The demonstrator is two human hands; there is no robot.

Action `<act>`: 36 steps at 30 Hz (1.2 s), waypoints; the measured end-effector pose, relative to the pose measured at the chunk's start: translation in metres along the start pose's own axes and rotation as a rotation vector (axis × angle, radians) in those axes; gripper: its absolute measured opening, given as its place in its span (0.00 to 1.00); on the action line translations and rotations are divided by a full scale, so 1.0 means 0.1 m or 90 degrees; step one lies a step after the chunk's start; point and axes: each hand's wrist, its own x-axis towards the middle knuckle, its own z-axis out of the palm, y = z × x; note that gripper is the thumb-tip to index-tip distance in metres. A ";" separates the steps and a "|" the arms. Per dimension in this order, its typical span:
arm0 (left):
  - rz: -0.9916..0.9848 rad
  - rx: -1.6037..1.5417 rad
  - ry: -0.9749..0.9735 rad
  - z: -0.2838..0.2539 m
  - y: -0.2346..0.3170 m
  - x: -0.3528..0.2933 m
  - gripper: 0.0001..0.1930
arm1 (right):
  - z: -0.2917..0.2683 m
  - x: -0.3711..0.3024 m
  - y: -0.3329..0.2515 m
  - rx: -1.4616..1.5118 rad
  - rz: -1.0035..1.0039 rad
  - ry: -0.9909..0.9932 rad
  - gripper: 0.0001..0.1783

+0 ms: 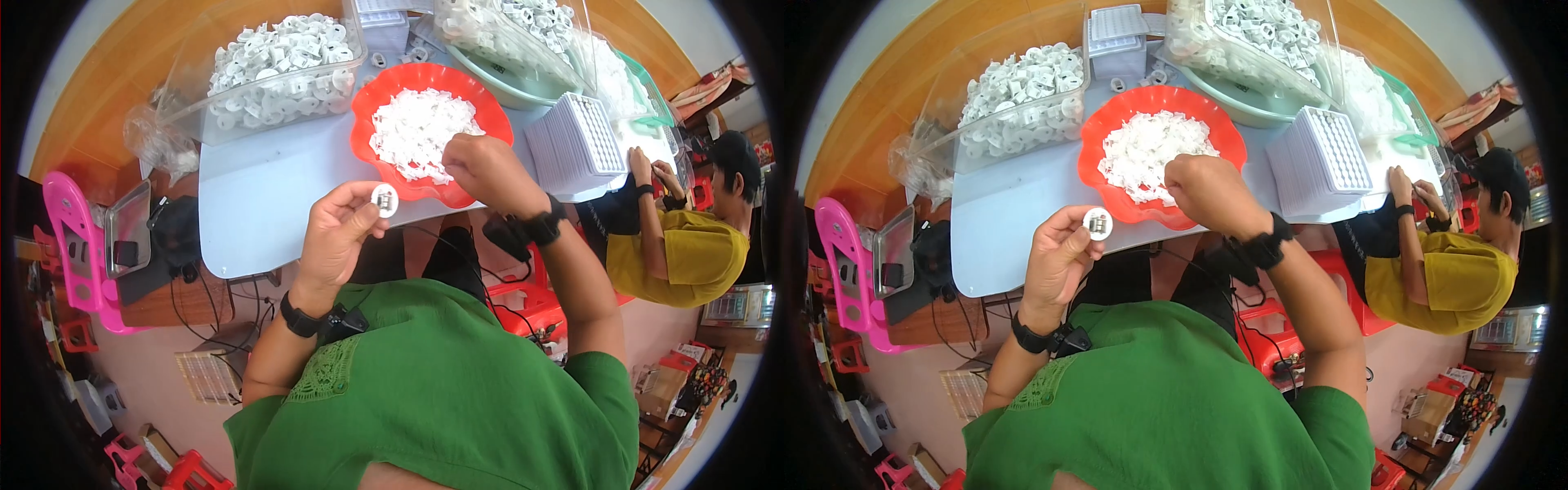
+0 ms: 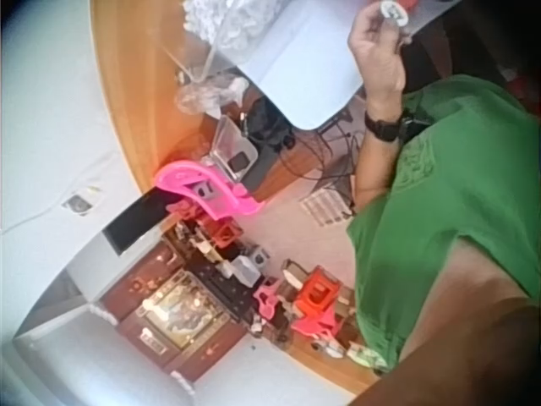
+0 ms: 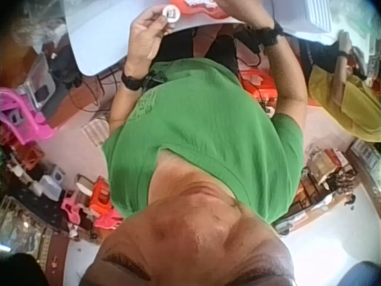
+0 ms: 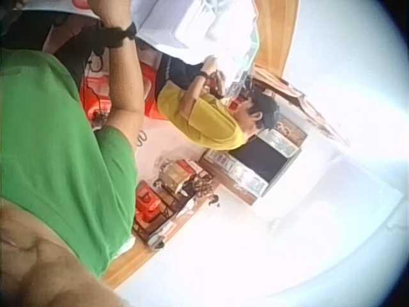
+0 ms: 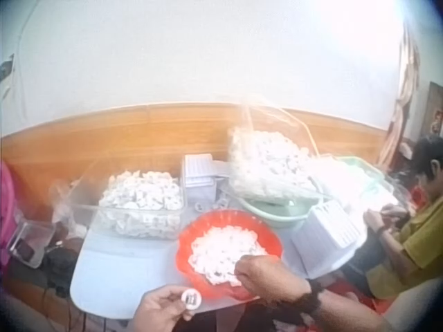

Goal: Assembling small electronic or plastic components, attaching a wire and inserting it into small white plastic circular housings.

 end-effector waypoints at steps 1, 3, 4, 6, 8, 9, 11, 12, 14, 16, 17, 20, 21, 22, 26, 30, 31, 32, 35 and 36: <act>-0.006 -0.007 -0.002 -0.05 0.01 -0.02 0.13 | 0.04 0.05 0.04 -0.001 0.000 -0.002 0.05; -0.008 -0.020 0.004 -0.09 0.00 -0.03 0.13 | 0.14 0.16 0.06 -0.162 -0.061 -0.118 0.05; -0.009 -0.032 0.010 -0.11 -0.01 -0.04 0.13 | 0.18 0.22 0.08 -0.163 -0.063 -0.121 0.05; -0.008 -0.041 0.012 -0.14 -0.04 -0.05 0.13 | 0.26 0.31 0.12 -0.254 -0.032 -0.256 0.07; -0.005 -0.050 0.011 -0.14 -0.04 -0.05 0.13 | 0.28 0.34 0.16 -0.267 -0.006 -0.276 0.07; -0.012 -0.052 0.015 -0.14 -0.03 -0.06 0.14 | 0.29 0.36 0.17 -0.277 0.017 -0.298 0.07; -0.015 -0.057 0.022 -0.16 -0.03 -0.06 0.14 | 0.26 0.36 0.23 -0.209 0.026 -0.259 0.07; -0.020 -0.056 0.015 -0.17 -0.02 -0.06 0.13 | 0.23 0.34 0.27 -0.140 0.044 -0.216 0.07; -0.024 -0.057 0.007 -0.18 -0.03 -0.06 0.13 | 0.21 0.32 0.31 -0.092 0.036 -0.188 0.05; -0.038 -0.074 -0.002 -0.16 -0.05 -0.05 0.13 | 0.20 0.31 0.27 -0.062 0.010 -0.156 0.06; -0.037 -0.074 -0.002 -0.14 -0.06 -0.05 0.13 | 0.22 0.31 0.23 -0.062 0.010 -0.156 0.06; -0.046 -0.070 -0.012 -0.08 -0.07 -0.04 0.13 | 0.32 0.33 0.13 -0.200 -0.062 -0.162 0.06; -0.044 -0.068 -0.011 -0.06 -0.07 -0.04 0.14 | 0.38 0.35 0.15 -0.247 -0.046 -0.181 0.06; -0.042 -0.067 -0.011 -0.05 -0.06 -0.04 0.15 | 0.41 0.36 0.15 -0.293 -0.030 -0.199 0.06; -0.041 -0.061 -0.012 -0.06 -0.06 -0.06 0.13 | 0.30 0.38 0.13 -0.248 -0.031 -0.187 0.08; -0.046 -0.068 -0.004 -0.03 -0.06 -0.08 0.15 | 0.32 0.36 0.14 -0.174 -0.063 -0.126 0.09; -0.053 -0.078 -0.010 -0.01 -0.06 -0.07 0.15 | 0.33 0.36 0.15 -0.168 -0.097 -0.108 0.09; -0.054 -0.075 -0.012 0.00 -0.06 -0.06 0.15 | 0.33 0.37 0.16 -0.167 -0.095 -0.105 0.09; -0.055 -0.082 -0.030 0.03 -0.05 -0.06 0.13 | 0.33 0.39 0.17 -0.200 -0.123 -0.120 0.09; -0.050 -0.081 -0.029 0.02 -0.06 -0.06 0.13 | 0.33 0.40 0.17 -0.218 -0.111 -0.133 0.07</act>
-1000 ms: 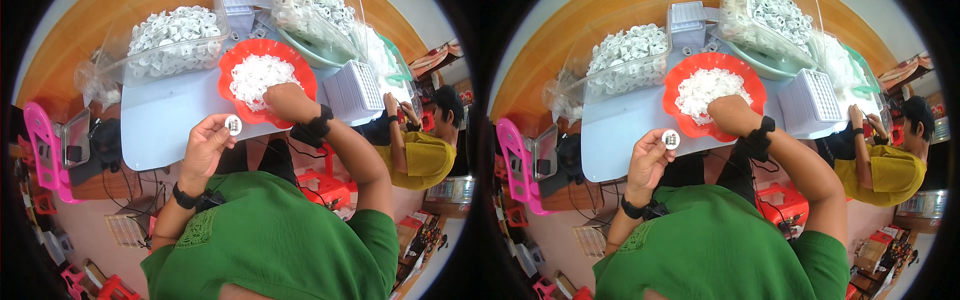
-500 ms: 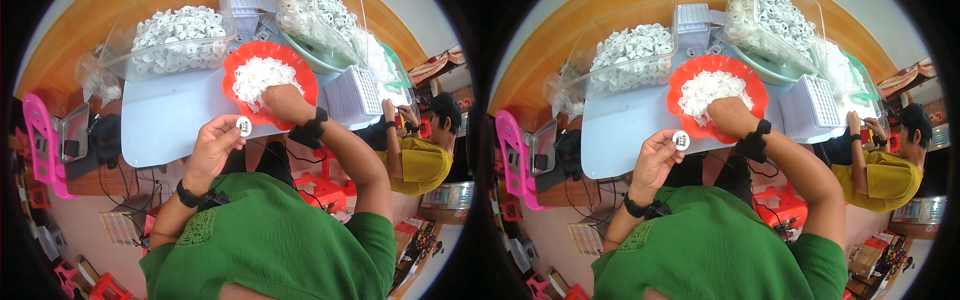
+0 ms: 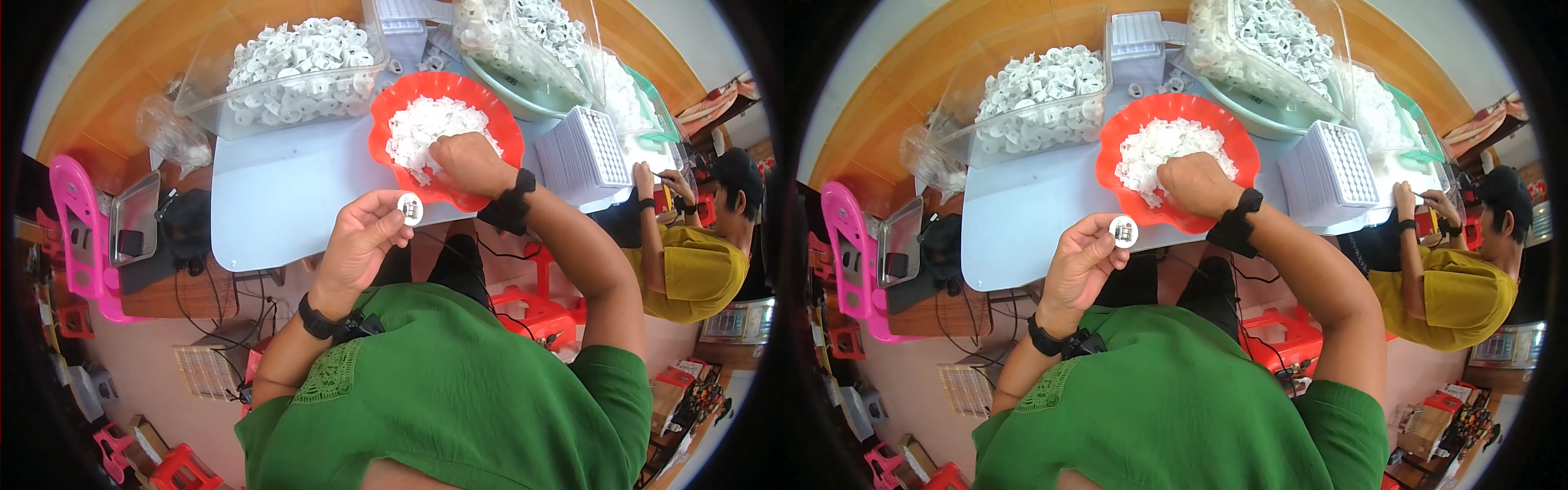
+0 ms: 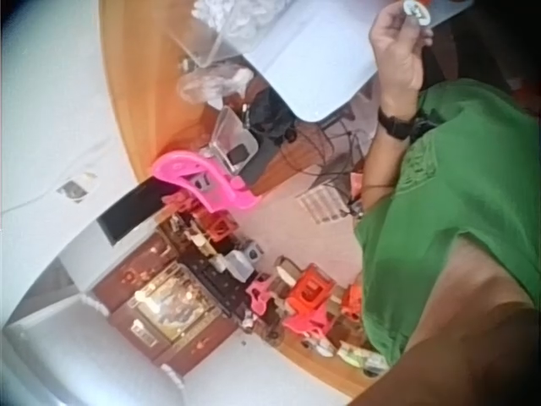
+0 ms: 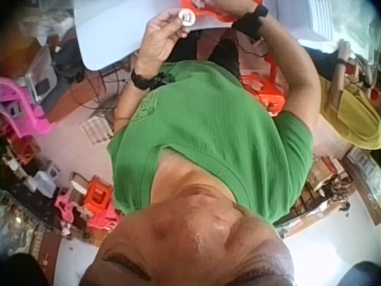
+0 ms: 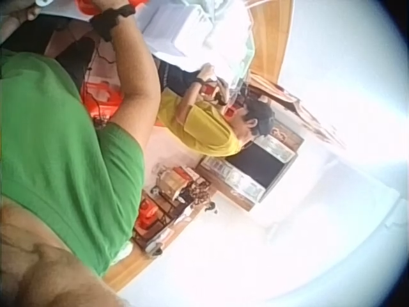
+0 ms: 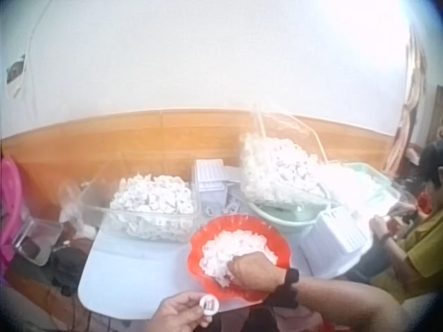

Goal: Assembling small electronic or plastic components, attaching a wire and inserting it into small white plastic circular housings.

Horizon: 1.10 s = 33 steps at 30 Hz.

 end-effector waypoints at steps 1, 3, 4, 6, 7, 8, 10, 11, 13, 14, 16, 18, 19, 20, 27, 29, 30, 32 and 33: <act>0.005 0.001 0.001 0.00 -0.01 0.00 0.13 | -0.01 0.00 0.00 -0.015 0.011 -0.016 0.06; 0.005 -0.005 0.002 -0.01 -0.01 0.00 0.13 | -0.03 -0.03 0.05 0.027 0.033 0.000 0.05; 0.003 -0.011 0.003 -0.01 -0.01 0.00 0.13 | -0.05 -0.05 0.08 0.071 0.056 0.016 0.05; -0.002 -0.012 0.003 0.00 -0.01 0.00 0.13 | -0.04 -0.09 0.16 0.101 0.052 0.056 0.06; -0.007 -0.012 0.003 0.00 -0.01 0.01 0.13 | -0.05 -0.11 0.18 0.131 0.049 0.096 0.07; -0.008 -0.012 0.001 0.01 -0.01 0.01 0.13 | -0.07 -0.13 0.20 0.130 0.051 0.096 0.07; 0.000 -0.005 -0.008 0.01 -0.02 0.02 0.13 | -0.19 -0.13 0.20 0.369 0.113 0.046 0.07; 0.001 -0.006 -0.009 0.01 -0.02 0.02 0.13 | -0.26 -0.15 0.18 0.367 0.113 0.046 0.07; 0.002 -0.011 -0.013 0.02 -0.02 0.03 0.13 | -0.42 -0.19 0.10 0.638 0.238 -0.032 0.04; 0.003 -0.012 -0.014 0.02 -0.02 0.03 0.13 | -0.48 -0.22 0.08 0.636 0.238 -0.032 0.04; 0.000 -0.015 -0.013 0.04 -0.02 0.04 0.13 | -0.56 -0.29 0.01 0.734 0.221 -0.022 0.06; -0.003 -0.026 -0.030 0.04 -0.03 0.06 0.13 | -0.70 -0.37 -0.14 0.747 0.214 -0.020 0.06; -0.004 -0.035 -0.043 0.04 -0.03 0.06 0.13 | -0.74 -0.40 -0.21 0.761 0.204 -0.019 0.06; -0.006 -0.036 -0.042 0.04 -0.04 0.07 0.13 | -0.76 -0.44 -0.27 0.763 0.205 -0.020 0.06; 0.011 -0.054 -0.076 0.09 -0.06 0.09 0.15 | -0.99 -0.50 -0.70 0.489 0.012 0.045 0.12; 0.014 -0.058 -0.089 0.09 -0.06 0.08 0.15 | -0.97 -0.51 -0.73 0.508 0.032 0.028 0.13; 0.019 -0.055 -0.093 0.09 -0.07 0.08 0.16 | -0.96 -0.51 -0.74 0.526 0.054 0.012 0.13; 0.024 -0.052 -0.096 0.10 -0.07 0.06 0.16 | -0.89 -0.49 -0.68 0.492 -0.032 0.053 0.14; 0.027 -0.046 -0.095 0.10 -0.06 0.05 0.17 | -0.86 -0.48 -0.66 0.456 -0.118 0.092 0.14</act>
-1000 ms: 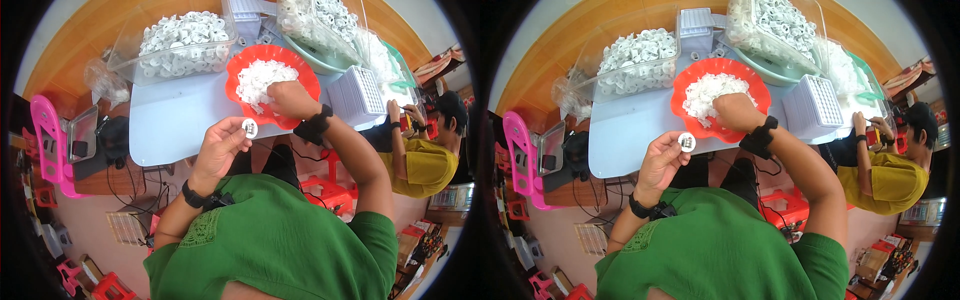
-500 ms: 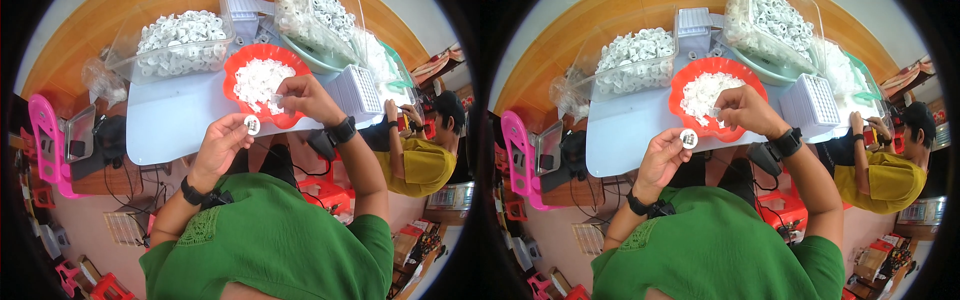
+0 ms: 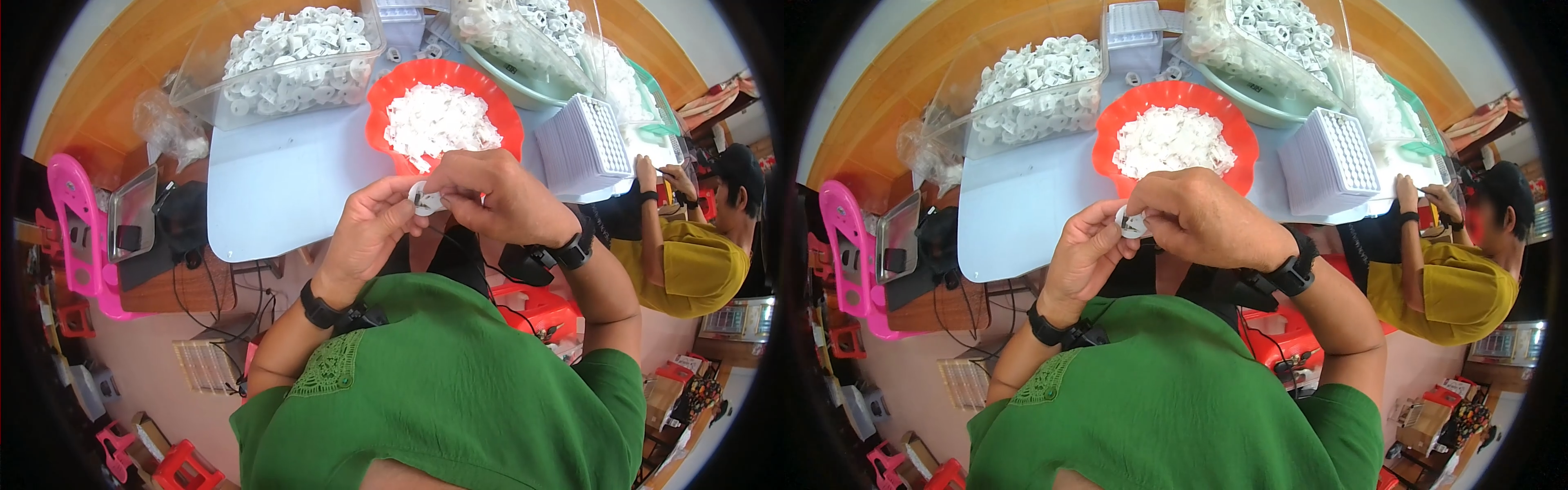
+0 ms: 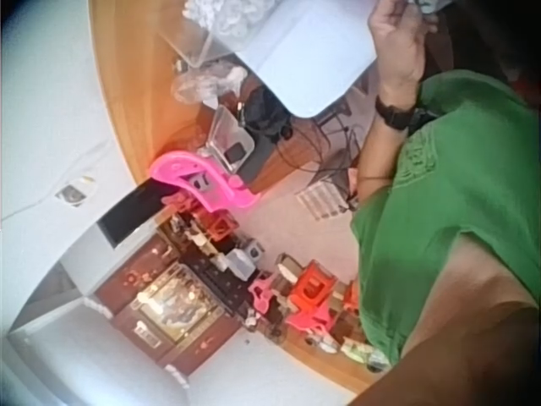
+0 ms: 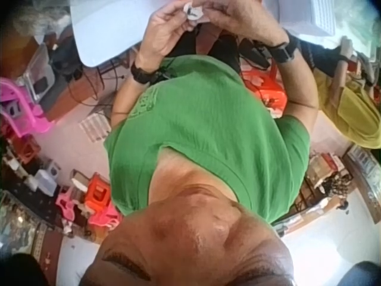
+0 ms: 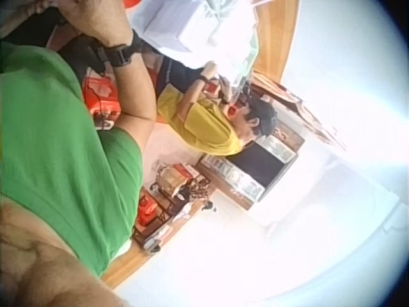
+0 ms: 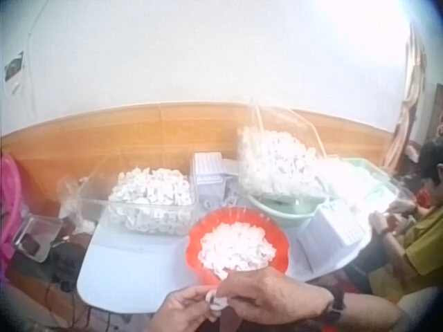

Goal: Assembling small electronic or plastic components, attaching a wire and inserting it into small white plastic circular housings.

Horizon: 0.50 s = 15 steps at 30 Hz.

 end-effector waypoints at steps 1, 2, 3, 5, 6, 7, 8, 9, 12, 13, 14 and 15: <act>0.003 0.006 0.001 0.00 0.00 -0.01 0.17 | 0.01 0.00 -0.01 0.002 0.000 0.000 0.14; 0.002 0.007 0.002 0.00 0.00 -0.01 0.17 | 0.03 0.00 -0.02 0.008 0.000 0.015 0.12; 0.004 0.005 0.003 0.01 -0.01 -0.01 0.17 | 0.04 0.00 -0.03 0.014 -0.001 0.029 0.09; 0.006 0.003 0.005 0.01 -0.01 -0.02 0.17 | 0.07 -0.01 -0.03 0.012 -0.005 0.033 0.09; 0.008 0.007 0.004 0.01 -0.02 -0.02 0.17 | 0.08 -0.02 -0.03 0.008 -0.007 0.038 0.09; 0.010 0.011 0.003 0.01 -0.02 -0.03 0.17 | 0.09 -0.03 -0.03 0.009 -0.006 0.038 0.09; 0.009 0.011 0.003 0.01 -0.02 -0.03 0.17 | 0.10 -0.03 -0.03 0.015 -0.012 0.044 0.09; 0.009 0.017 0.006 0.03 -0.01 -0.03 0.17 | 0.11 -0.03 -0.03 0.019 -0.018 0.051 0.09; 0.010 0.026 0.005 0.05 0.00 -0.02 0.18 | 0.10 -0.05 -0.03 0.015 -0.008 0.051 0.10; 0.012 0.027 0.002 0.05 -0.01 -0.02 0.18 | 0.10 -0.06 -0.03 0.016 -0.007 0.052 0.10; 0.011 0.028 0.001 0.05 -0.01 -0.02 0.18 | 0.10 -0.06 -0.02 0.009 -0.009 0.052 0.10; 0.013 0.032 0.006 0.04 -0.01 -0.02 0.18 | 0.11 -0.07 -0.02 0.003 -0.011 0.053 0.11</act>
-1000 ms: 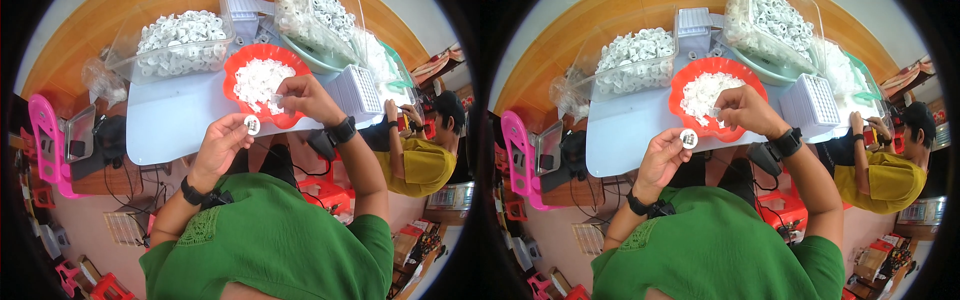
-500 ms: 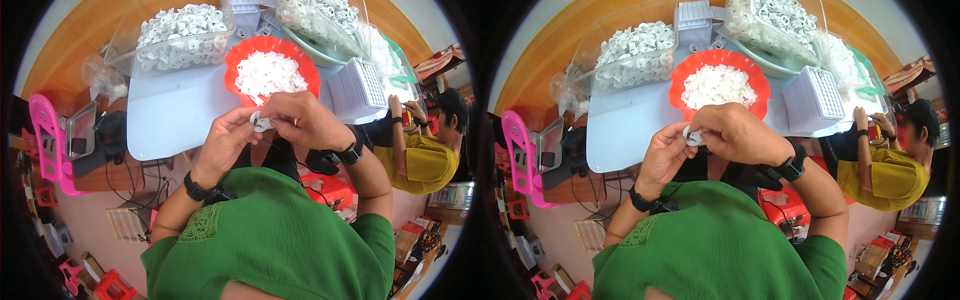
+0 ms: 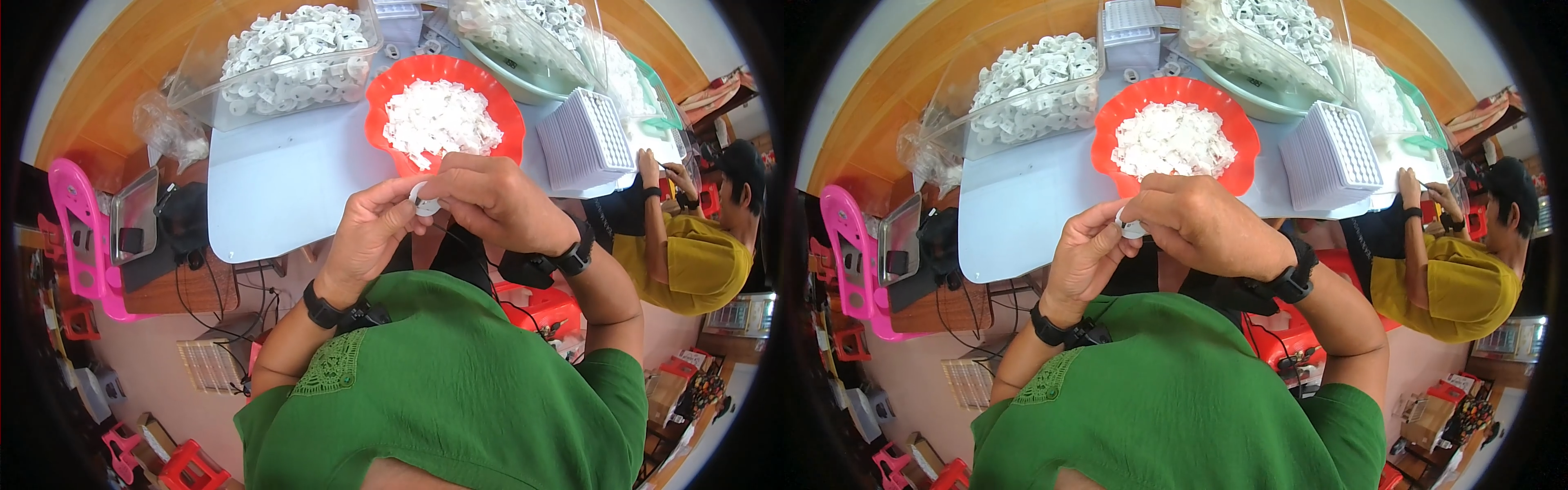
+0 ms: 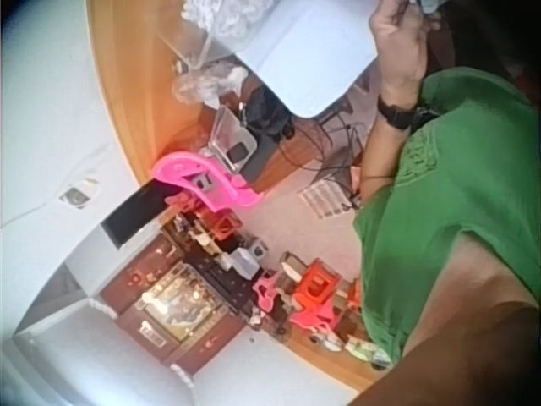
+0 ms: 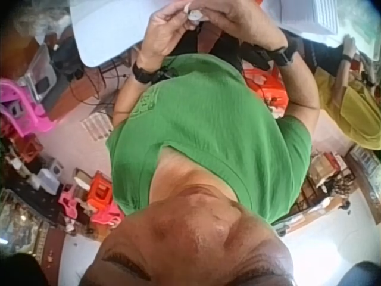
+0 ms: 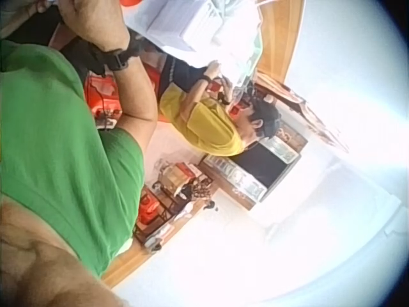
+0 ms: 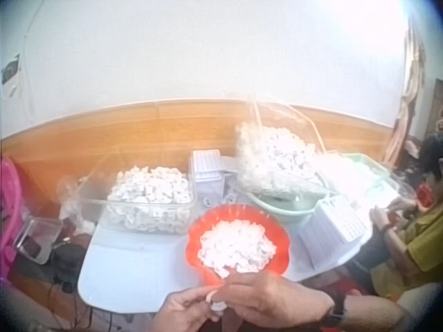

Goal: Assembling small electronic or plastic components, attaching a wire and inserting it into small white plastic circular housings.

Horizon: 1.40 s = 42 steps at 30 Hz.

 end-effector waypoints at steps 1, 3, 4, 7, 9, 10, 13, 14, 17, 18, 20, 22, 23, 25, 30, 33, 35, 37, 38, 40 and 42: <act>0.001 0.004 0.004 0.00 0.00 0.00 0.18 | 0.01 -0.01 0.00 0.001 0.000 0.000 0.11; -0.002 0.010 0.009 0.01 -0.01 -0.01 0.17 | 0.03 -0.02 0.01 -0.001 -0.010 0.015 0.11; -0.005 0.016 0.014 0.01 -0.01 -0.01 0.17 | 0.05 -0.03 0.00 -0.001 -0.010 0.016 0.11; -0.001 0.022 0.023 0.02 -0.01 -0.01 0.17 | 0.11 -0.04 0.00 -0.050 -0.021 0.045 0.08; 0.002 0.031 0.020 0.02 -0.01 0.00 0.17 | 0.16 -0.05 -0.01 -0.110 -0.008 0.098 0.03; 0.005 0.039 0.017 0.02 -0.01 0.00 0.17 | 0.17 -0.06 -0.01 -0.111 -0.007 0.099 0.03; 0.006 0.051 0.019 0.01 -0.03 0.00 0.17 | 0.19 -0.10 0.00 -0.147 0.029 0.098 0.03; 0.006 0.051 0.018 0.02 -0.02 0.00 0.17 | 0.19 -0.10 0.00 -0.157 0.014 0.103 0.03; -0.012 0.067 0.041 0.07 -0.01 0.01 0.17 | 0.23 -0.12 0.02 -0.168 0.007 0.118 0.05; 0.001 0.098 0.039 0.08 -0.01 0.01 0.16 | 0.24 -0.13 0.02 -0.169 0.017 0.129 0.05; 0.016 0.129 0.036 0.11 0.00 0.01 0.16 | 0.29 -0.14 0.02 -0.173 0.028 0.173 0.06; 0.039 0.178 0.055 0.13 0.01 0.02 0.15 | 0.33 -0.14 -0.02 -0.179 0.038 0.219 0.06; 0.042 0.178 0.052 0.16 0.02 0.03 0.15 | 0.34 -0.13 -0.06 -0.146 0.092 0.252 0.06; 0.083 0.228 0.064 0.22 0.04 0.02 0.15 | 0.37 -0.16 -0.08 -0.112 0.144 0.285 0.06; 0.113 0.317 0.090 0.27 0.01 -0.01 0.14 | 0.48 -0.21 -0.02 -0.103 0.088 0.311 0.08; 0.154 0.361 0.100 0.31 0.03 0.00 0.13 | 0.51 -0.18 -0.02 -0.106 0.065 0.343 0.07; 0.172 0.387 0.104 0.33 0.03 0.00 0.12 | 0.55 -0.18 -0.02 -0.100 0.054 0.361 0.07; 0.211 0.422 0.109 0.33 0.01 0.02 0.11 | 0.57 -0.18 0.00 -0.076 0.038 0.393 0.07; 0.213 0.423 0.105 0.34 0.01 0.02 0.11 | 0.59 -0.17 0.00 -0.078 0.036 0.396 0.07; 0.203 0.415 0.126 0.35 0.01 0.03 0.11 | 0.59 -0.17 0.01 -0.025 0.047 0.421 0.06; 0.155 0.397 0.114 0.33 0.05 0.07 0.12 | 0.56 -0.18 0.03 -0.019 0.076 0.412 0.06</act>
